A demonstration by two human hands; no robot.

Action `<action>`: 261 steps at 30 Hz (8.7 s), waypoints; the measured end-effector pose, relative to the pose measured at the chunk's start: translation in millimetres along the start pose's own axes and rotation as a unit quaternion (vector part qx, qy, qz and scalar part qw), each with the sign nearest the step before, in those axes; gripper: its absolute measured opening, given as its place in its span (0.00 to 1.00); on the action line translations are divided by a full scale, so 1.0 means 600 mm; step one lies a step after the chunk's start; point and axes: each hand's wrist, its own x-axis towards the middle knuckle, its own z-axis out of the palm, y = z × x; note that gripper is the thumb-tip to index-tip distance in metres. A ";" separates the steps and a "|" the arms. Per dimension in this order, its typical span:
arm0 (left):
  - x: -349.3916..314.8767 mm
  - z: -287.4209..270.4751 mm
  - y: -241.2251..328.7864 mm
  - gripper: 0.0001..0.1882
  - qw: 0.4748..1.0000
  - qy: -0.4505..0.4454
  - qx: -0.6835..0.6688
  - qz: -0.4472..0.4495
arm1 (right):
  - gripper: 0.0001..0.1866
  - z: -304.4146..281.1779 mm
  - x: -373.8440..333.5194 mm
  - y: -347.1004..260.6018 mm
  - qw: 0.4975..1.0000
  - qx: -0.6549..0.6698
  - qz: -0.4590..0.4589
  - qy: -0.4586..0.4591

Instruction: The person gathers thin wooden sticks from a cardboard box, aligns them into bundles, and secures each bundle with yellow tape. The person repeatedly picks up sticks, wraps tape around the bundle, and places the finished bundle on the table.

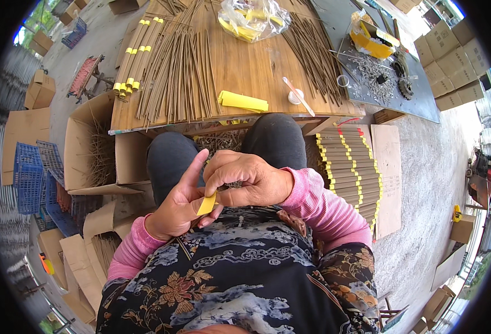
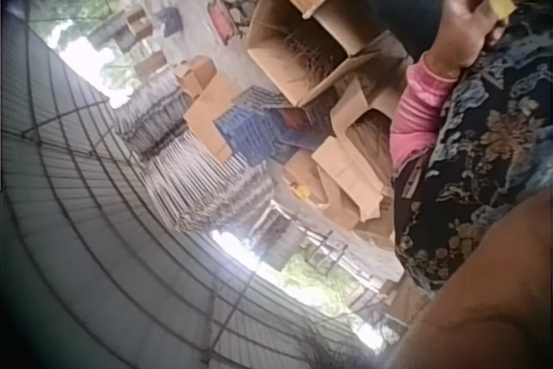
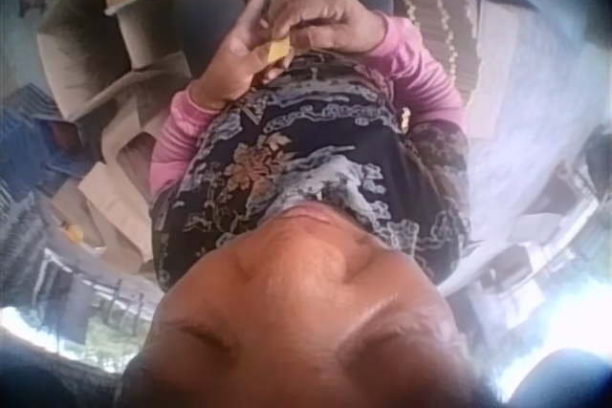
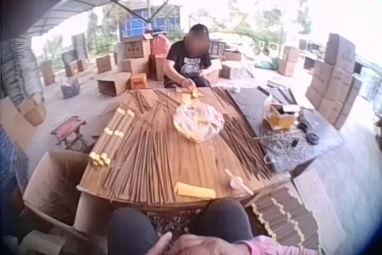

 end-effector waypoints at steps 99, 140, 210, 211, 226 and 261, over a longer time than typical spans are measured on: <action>0.124 0.059 0.101 0.19 0.950 0.155 0.200 0.183 | 0.09 -0.208 -0.157 0.117 0.763 -0.358 0.287 0.456; 0.145 0.019 0.141 0.18 0.941 0.083 0.080 0.317 | 0.05 -0.188 -0.193 0.044 0.779 0.153 0.186 0.579; 0.117 0.013 0.138 0.18 0.945 -0.020 -0.005 0.326 | 0.05 -0.034 0.011 -0.034 0.872 0.396 0.106 0.265; 0.116 0.011 0.138 0.18 0.943 -0.016 0.003 0.331 | 0.05 -0.036 0.008 -0.036 0.873 0.400 0.100 0.261; 0.114 0.009 0.138 0.18 0.944 -0.021 -0.022 0.327 | 0.07 -0.026 0.017 -0.011 0.860 0.399 0.029 0.318; 0.092 0.043 0.174 0.19 0.911 0.115 0.187 0.350 | 0.08 -0.090 -0.091 0.033 0.829 0.129 0.028 0.544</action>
